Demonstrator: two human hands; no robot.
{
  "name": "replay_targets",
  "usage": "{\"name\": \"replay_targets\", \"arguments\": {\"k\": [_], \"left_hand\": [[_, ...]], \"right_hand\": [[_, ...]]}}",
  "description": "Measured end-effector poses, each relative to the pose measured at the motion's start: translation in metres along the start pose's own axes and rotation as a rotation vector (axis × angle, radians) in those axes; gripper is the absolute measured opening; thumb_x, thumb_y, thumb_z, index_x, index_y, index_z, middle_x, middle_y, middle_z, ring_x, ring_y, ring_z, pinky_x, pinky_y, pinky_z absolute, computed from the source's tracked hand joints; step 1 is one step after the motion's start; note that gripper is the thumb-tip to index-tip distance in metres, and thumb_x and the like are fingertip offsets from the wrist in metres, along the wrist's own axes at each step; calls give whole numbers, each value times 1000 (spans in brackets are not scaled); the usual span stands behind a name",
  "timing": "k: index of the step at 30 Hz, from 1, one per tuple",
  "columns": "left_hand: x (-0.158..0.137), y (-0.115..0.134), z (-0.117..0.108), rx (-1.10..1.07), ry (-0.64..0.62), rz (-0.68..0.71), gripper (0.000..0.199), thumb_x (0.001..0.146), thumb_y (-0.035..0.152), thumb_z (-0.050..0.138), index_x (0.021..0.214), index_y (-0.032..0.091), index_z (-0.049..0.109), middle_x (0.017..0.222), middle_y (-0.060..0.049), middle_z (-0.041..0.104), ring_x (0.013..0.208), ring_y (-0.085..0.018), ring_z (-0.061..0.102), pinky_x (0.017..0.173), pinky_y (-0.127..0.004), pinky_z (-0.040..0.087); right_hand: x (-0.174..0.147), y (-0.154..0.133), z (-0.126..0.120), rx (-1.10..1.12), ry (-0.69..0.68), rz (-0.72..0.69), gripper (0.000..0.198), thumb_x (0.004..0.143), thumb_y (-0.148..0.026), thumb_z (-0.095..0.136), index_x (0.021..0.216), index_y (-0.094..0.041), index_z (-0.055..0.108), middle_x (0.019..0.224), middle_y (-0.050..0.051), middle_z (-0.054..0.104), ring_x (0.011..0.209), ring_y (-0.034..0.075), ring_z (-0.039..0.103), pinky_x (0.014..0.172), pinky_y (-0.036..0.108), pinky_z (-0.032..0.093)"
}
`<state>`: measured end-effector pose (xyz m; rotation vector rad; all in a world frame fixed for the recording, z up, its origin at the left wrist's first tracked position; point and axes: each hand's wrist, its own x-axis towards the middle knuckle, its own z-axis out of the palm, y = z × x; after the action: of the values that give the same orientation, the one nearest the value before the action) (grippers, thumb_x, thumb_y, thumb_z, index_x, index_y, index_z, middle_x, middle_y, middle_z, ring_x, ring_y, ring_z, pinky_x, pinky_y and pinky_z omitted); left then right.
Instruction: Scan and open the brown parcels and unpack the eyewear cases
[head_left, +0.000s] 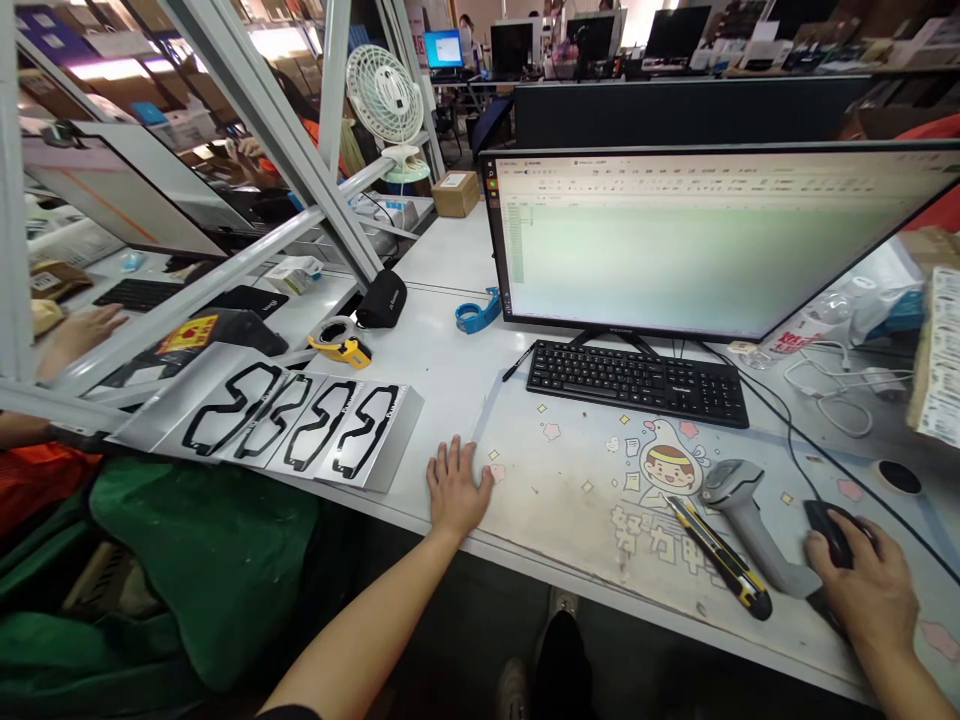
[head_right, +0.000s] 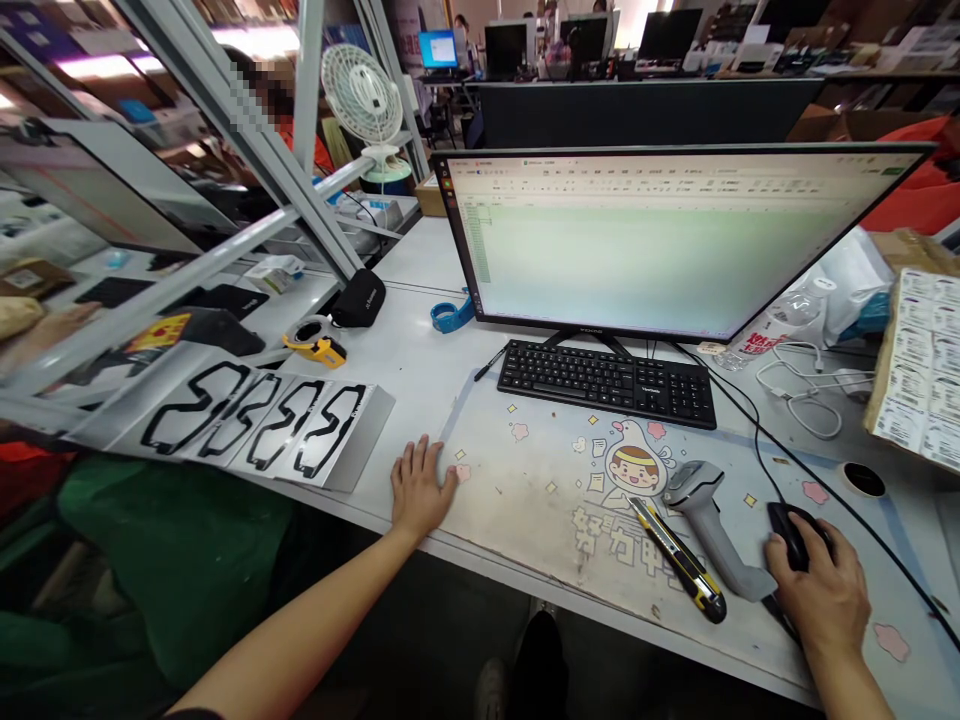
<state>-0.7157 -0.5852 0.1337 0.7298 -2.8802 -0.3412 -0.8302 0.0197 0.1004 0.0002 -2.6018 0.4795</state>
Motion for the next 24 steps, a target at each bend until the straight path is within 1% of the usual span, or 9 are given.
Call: {"name": "replay_targets", "arguments": {"k": [3, 7, 10, 14, 21, 24], "left_hand": [[0, -1, 1, -3, 4, 1, 58, 104, 39, 53, 155, 16, 64, 176, -16, 45, 165, -42, 34, 135, -65, 26], [0, -1, 1, -4, 0, 2, 58, 104, 39, 54, 156, 16, 64, 176, -16, 45, 165, -42, 34, 135, -65, 27], [0, -1, 1, -4, -6, -6, 58, 104, 39, 54, 156, 16, 63, 176, -15, 44, 166, -42, 34, 135, -65, 26], [0, -1, 0, 2, -14, -7, 58, 104, 39, 53, 156, 15, 63, 176, -15, 44, 166, -42, 33, 136, -64, 26], [0, 0, 0, -3, -12, -6, 58, 104, 39, 55, 156, 16, 63, 176, -16, 44, 166, -42, 33, 135, -65, 26], [0, 0, -1, 2, -13, -6, 58, 104, 38, 54, 156, 15, 63, 176, -16, 44, 166, -42, 33, 135, -65, 26]], "right_hand": [[-1, 0, 1, 11, 26, 9, 61, 93, -47, 60, 151, -33, 67, 153, 12, 59, 140, 57, 60, 109, 69, 53], [-1, 2, 2, 4, 33, -9, 63, 92, -47, 60, 153, -31, 67, 153, 13, 60, 139, 57, 60, 107, 69, 54], [-1, 1, 2, 0, 34, -1, 63, 93, -50, 59, 152, -29, 68, 153, 14, 60, 138, 56, 61, 107, 67, 54], [-1, -2, -1, -13, 17, 23, 63, 94, -54, 56, 151, -30, 68, 153, 13, 59, 139, 55, 61, 107, 66, 54], [0, -6, -3, -3, 25, 6, 60, 94, -51, 58, 149, -29, 68, 152, 13, 60, 139, 55, 60, 108, 66, 53], [1, -2, -2, -17, 8, 10, 63, 93, -49, 57, 151, -29, 66, 150, 15, 59, 137, 55, 60, 106, 66, 54]]}}
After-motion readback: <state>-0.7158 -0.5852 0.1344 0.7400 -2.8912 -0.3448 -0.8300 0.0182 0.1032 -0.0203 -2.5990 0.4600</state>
